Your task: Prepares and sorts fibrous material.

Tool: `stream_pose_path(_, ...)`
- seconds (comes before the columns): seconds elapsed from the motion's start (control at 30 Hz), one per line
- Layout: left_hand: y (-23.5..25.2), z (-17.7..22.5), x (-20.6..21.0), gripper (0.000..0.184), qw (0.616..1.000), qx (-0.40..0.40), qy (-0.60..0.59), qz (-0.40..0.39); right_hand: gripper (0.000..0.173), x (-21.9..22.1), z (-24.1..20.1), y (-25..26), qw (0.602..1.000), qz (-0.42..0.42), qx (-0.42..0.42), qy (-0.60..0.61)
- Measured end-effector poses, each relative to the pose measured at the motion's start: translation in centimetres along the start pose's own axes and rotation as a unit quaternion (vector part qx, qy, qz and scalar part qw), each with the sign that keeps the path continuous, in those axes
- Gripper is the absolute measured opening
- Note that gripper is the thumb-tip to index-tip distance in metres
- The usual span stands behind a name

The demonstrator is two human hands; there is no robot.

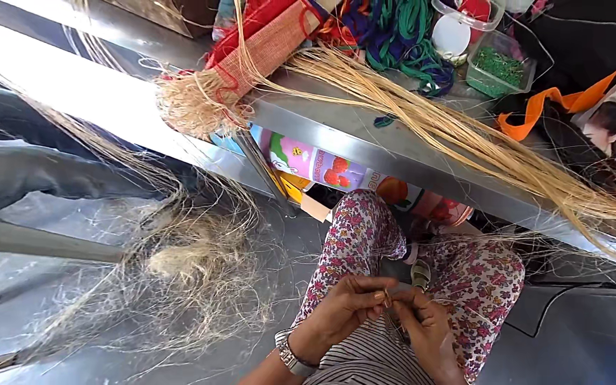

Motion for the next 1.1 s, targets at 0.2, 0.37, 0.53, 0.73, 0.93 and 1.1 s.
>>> stream_pose_path(0.2,-0.6,0.8,-1.3,0.030,0.988,0.116,0.091,0.048,0.013,-0.1,-0.3,-0.6,0.997,-0.078,-0.002,0.007)
stream_pose_path(0.37,-1.2,1.4,-1.7,0.030,0.967,0.183,0.170,0.055,0.013,-0.1,-1.6,-1.0,0.990,-0.139,-0.012,0.036)
stream_pose_path(0.53,-1.3,1.2,-1.6,0.029,0.939,0.242,0.232,0.077,0.011,0.4,-2.4,-1.3,0.982,-0.184,-0.027,0.033)
stream_pose_path(0.73,-1.1,0.4,-1.5,0.030,0.929,0.272,0.220,0.119,0.010,0.5,-2.0,-1.1,0.966,-0.245,-0.069,0.052)
stream_pose_path(0.93,-0.9,0.2,-1.5,0.032,0.942,0.256,0.173,0.129,0.012,1.3,-1.9,-0.6,0.961,-0.268,-0.046,0.050)
stream_pose_path(1.1,-1.1,1.1,-1.7,0.029,0.949,0.254,0.159,0.102,0.012,1.8,-2.2,-0.6,0.967,-0.252,-0.012,0.028)
Point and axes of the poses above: each hand's wrist, its own y-axis towards the middle knuckle, its own x-axis out of the palm, z = x × y, the point moved 1 cm from there along y, towards the middle knuckle, and after that the axes turned 3 degrees about -z, right-handed, at the moved point
